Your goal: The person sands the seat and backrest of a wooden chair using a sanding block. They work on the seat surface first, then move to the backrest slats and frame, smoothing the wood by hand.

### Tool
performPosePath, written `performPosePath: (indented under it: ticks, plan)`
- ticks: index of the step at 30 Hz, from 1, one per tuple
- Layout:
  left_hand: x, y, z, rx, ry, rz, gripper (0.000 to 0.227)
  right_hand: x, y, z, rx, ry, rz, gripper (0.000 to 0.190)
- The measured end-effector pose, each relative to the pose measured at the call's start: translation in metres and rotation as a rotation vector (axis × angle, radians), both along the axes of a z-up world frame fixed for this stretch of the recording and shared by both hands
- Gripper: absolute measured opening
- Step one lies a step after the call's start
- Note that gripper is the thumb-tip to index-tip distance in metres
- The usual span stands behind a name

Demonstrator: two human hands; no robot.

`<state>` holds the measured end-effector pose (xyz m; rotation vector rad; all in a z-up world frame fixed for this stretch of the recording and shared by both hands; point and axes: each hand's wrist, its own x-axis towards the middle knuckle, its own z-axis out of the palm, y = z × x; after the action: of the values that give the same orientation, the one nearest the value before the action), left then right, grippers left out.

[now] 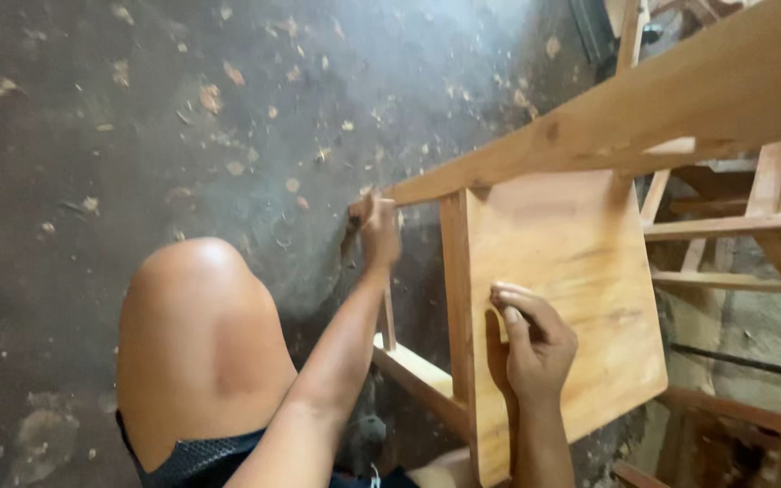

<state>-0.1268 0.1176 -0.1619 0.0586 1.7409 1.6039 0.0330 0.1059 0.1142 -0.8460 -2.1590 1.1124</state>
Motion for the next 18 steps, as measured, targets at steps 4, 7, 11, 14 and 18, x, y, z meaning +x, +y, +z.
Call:
performPosePath:
  ticks: [4, 7, 11, 14, 18]
  plan:
    - [-0.02, -0.007, -0.037, -0.192, -0.272, -0.076, 0.091, 0.007, -0.006, -0.001, -0.022, -0.008, -0.023, 0.015]
    - [0.011, 0.017, -0.038, 0.03, 0.053, 0.169, 0.098, 0.004, -0.007, 0.002, 0.011, -0.004, -0.007, 0.015]
    - [0.028, 0.022, -0.056, -0.013, 0.057, 0.109, 0.099, 0.003, -0.002, 0.004, 0.085, -0.081, -0.018, 0.015]
    - [-0.017, 0.025, -0.074, -0.173, -0.328, 0.02, 0.099, 0.002, -0.003, 0.001, 0.014, 0.005, 0.002, 0.015]
    - [-0.008, 0.019, -0.049, -0.129, -0.226, 0.052, 0.101, 0.003, -0.004, 0.004, 0.026, -0.024, 0.012, 0.014]
